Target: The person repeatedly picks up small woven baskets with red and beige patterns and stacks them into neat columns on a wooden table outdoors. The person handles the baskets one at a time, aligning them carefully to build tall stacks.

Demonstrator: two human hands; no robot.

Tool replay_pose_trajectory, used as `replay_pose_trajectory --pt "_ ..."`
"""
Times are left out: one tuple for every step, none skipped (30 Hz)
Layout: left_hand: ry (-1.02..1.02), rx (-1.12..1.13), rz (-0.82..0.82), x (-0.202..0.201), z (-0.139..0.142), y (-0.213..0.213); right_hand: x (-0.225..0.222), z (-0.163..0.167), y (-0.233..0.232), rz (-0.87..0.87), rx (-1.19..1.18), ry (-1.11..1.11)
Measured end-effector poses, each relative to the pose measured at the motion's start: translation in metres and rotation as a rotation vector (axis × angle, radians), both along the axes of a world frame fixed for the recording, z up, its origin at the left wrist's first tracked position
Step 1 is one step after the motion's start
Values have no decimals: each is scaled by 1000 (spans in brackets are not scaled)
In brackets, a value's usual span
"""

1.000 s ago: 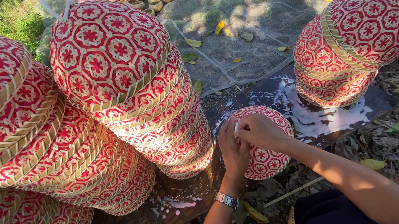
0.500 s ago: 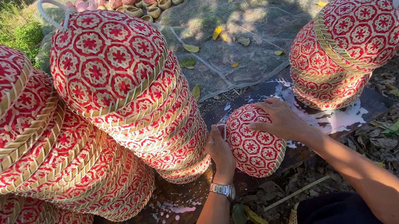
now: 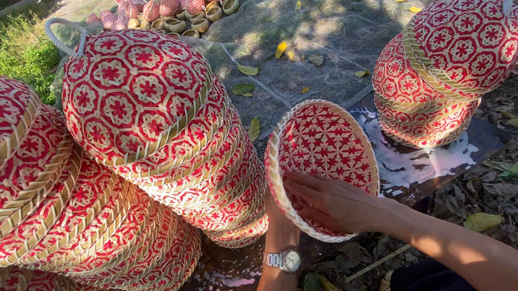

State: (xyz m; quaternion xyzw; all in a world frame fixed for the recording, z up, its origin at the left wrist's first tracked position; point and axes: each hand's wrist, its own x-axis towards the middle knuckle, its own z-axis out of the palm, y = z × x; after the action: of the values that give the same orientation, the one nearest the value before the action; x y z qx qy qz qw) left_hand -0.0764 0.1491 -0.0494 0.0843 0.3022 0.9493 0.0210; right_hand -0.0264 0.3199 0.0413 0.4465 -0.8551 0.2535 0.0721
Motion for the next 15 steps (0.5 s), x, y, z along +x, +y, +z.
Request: replay_pose_trajectory --pt "30 -26 -20 14 -1 -5 6 -3 -6 -17 30 51" --pt "62 -53 -39 22 -1 -9 9 -5 -11 -32 60 103" --pt "89 -48 -73 25 -1 -12 13 -5 -13 -19 42 132" --pt "110 -55 -100 27 -1 -14 15 -5 -14 -5 24 161" --pt "131 -71 -125 29 -3 -17 17 -3 -14 9 5 185" --pt "157 -91 -145 29 -5 -19 18 0 -15 0 2 194" --pt "183 -113 -162 28 -9 -22 20 4 -15 -10 0 207" --pt "205 -135 -173 26 -12 -26 23 7 -16 -21 0 222" --pt "222 -150 -188 26 -17 -28 25 11 -17 -17 -8 259" --pt "239 -165 -200 25 -23 -30 28 16 -18 -14 -15 296" --pt "256 -183 -213 25 -28 -32 31 20 -19 -12 -23 333" --pt "266 -196 -220 22 -33 -35 34 23 -20 -26 -16 336" --pt "275 -208 -230 21 -39 -38 36 26 -20 -42 -11 334" --pt "280 -223 -234 20 -45 -40 39 28 -20 -57 -6 332" --pt "287 -238 -242 19 -50 -41 40 30 -20 -67 6 314"
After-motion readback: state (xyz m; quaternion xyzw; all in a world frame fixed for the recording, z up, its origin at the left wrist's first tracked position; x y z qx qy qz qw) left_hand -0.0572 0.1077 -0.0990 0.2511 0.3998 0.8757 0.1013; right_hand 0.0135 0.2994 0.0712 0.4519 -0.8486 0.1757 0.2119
